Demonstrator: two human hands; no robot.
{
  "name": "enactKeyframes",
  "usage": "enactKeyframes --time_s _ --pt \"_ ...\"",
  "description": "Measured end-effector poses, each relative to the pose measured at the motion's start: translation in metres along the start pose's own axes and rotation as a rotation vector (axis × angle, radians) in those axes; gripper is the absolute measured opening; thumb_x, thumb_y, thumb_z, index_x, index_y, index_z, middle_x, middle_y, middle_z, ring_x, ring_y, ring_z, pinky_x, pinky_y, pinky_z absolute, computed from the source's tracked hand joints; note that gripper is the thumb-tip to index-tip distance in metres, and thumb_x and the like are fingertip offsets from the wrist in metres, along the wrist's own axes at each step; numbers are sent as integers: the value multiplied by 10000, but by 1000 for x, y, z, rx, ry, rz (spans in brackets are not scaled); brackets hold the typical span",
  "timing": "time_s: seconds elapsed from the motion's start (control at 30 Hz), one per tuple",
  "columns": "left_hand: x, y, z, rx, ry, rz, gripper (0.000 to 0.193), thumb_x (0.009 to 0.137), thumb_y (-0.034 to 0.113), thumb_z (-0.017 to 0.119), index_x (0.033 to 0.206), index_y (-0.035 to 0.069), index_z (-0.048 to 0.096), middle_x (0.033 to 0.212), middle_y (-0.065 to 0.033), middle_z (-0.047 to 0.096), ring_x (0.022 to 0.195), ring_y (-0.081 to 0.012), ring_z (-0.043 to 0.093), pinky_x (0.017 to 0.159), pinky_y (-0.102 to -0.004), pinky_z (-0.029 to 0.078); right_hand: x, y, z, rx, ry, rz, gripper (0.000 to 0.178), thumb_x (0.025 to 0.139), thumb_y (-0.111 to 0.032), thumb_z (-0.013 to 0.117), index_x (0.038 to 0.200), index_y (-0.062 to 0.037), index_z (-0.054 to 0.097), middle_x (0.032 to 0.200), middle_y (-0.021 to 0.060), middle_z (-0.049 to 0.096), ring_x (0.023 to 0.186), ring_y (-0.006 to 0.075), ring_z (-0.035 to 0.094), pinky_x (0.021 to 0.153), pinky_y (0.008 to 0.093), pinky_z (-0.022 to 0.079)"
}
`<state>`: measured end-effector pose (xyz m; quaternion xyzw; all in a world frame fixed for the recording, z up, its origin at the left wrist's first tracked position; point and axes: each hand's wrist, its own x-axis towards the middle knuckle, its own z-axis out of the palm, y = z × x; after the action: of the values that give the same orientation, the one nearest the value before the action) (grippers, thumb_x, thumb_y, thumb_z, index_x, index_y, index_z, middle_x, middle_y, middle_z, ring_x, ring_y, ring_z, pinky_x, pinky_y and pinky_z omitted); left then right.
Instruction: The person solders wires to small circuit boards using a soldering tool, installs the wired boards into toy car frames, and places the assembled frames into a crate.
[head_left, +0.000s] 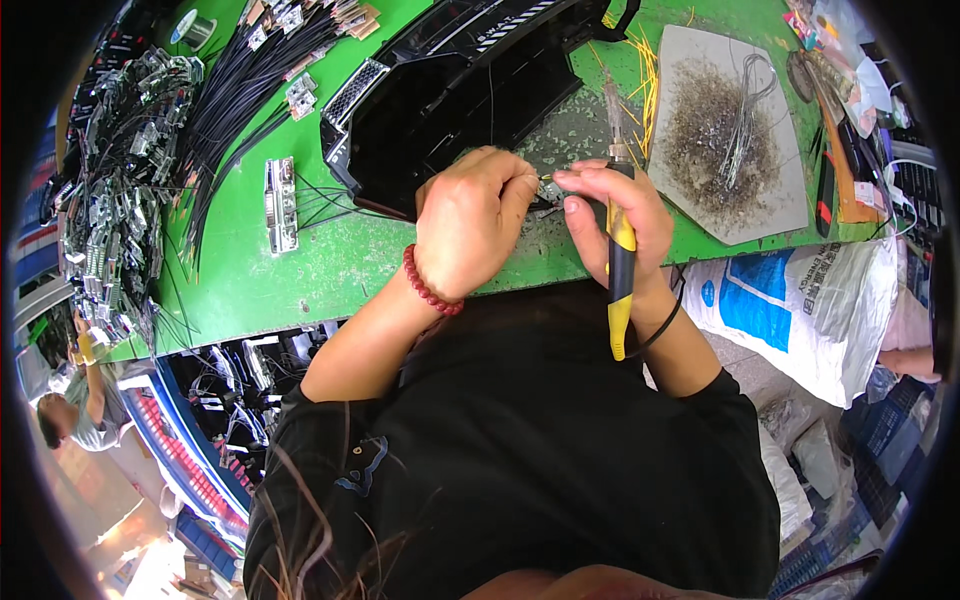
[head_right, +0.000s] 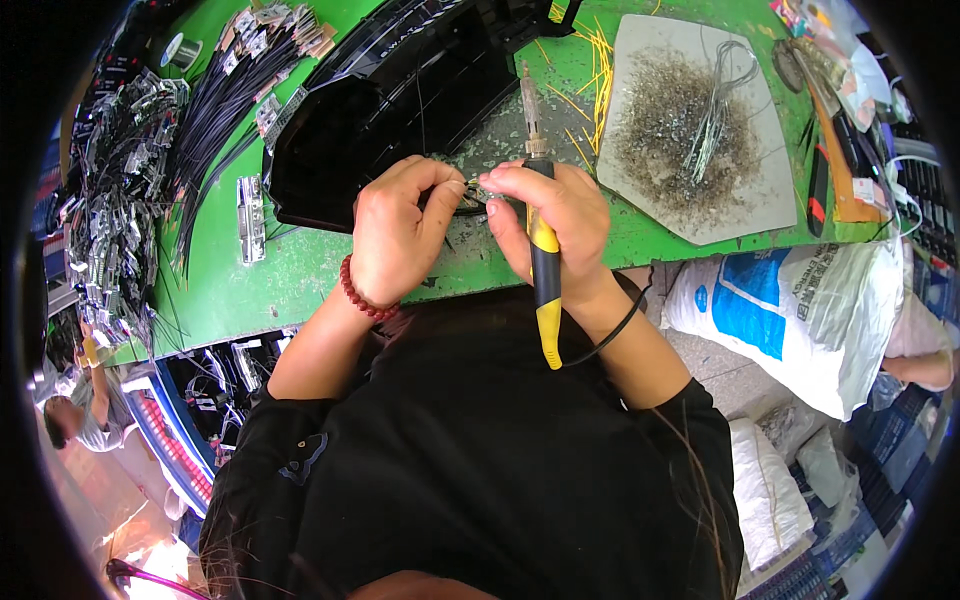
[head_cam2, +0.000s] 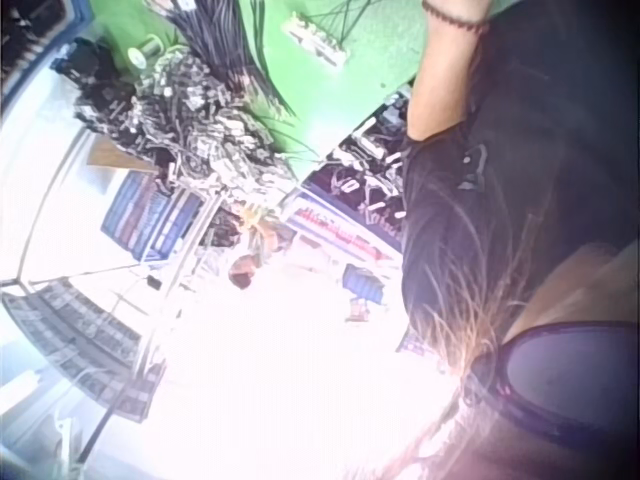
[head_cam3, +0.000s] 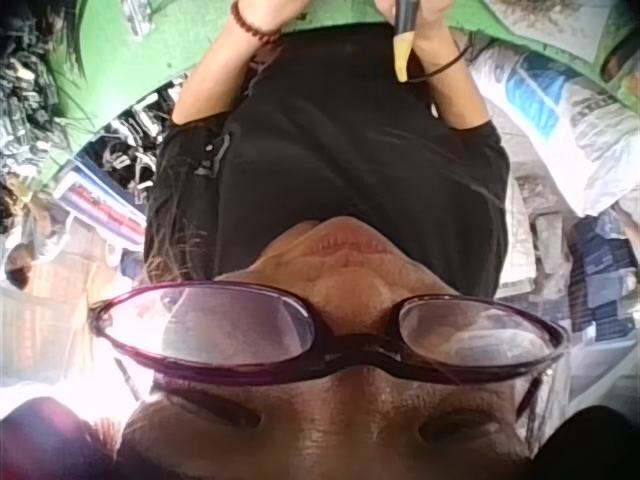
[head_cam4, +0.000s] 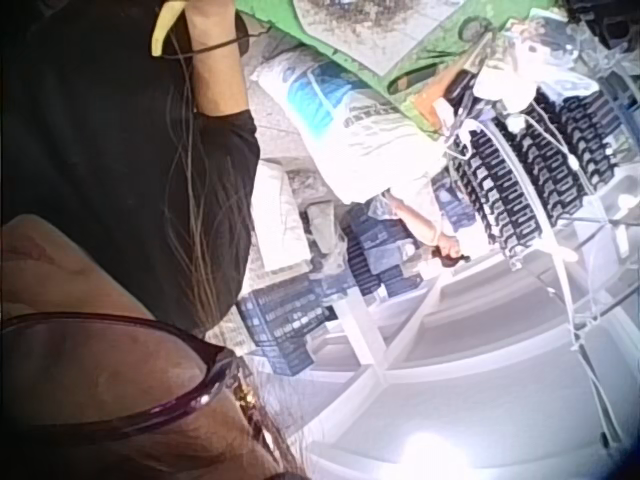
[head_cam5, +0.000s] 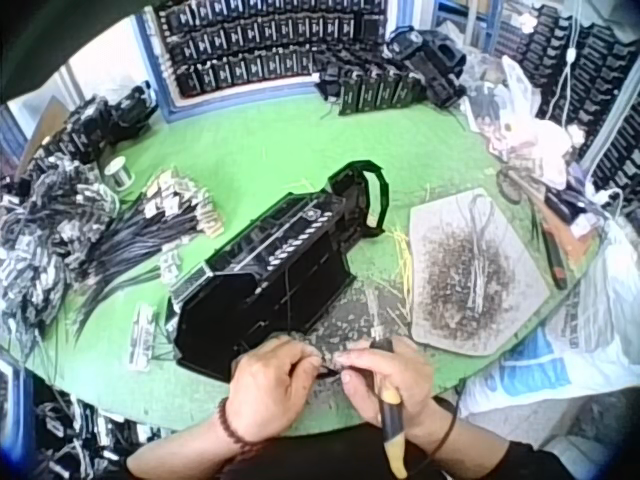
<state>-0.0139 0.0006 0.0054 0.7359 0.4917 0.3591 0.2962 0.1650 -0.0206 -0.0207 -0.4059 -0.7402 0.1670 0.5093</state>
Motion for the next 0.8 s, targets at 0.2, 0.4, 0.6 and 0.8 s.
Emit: enactKeyframes --time_s 0.2,0.4,0.6,0.8 --pt "-1 1 0 64 1 17 73 823 94 651 784 36 630 752 -107 634 706 -311 638 621 -387 512 6 2 5 -94 67 -111 305 749 -4 711 1035 -55 621 859 86 703 778 244 631 704 335 498" --pt "-2 -2 2 87 -8 57 67 813 86 655 777 36 630 750 -106 632 696 -313 634 617 -388 510 9 6 10 -50 114 -101 332 699 -8 728 1015 -86 662 798 44 662 628 211 556 561 305 446" --pt "0 3 -2 15 8 -21 56 824 78 639 793 31 638 757 -110 631 714 -307 634 626 -383 505 7 1 5 -8 103 -83 338 709 -9 726 1035 -79 671 797 71 643 637 214 550 555 307 444" --pt "0 1 -2 -24 12 -22 63 838 39 626 828 -22 640 748 -129 625 675 -267 617 608 -324 480 3 -5 0 -26 -3 -2 248 814 -59 705 1043 -17 622 959 109 717 863 252 626 784 344 514"
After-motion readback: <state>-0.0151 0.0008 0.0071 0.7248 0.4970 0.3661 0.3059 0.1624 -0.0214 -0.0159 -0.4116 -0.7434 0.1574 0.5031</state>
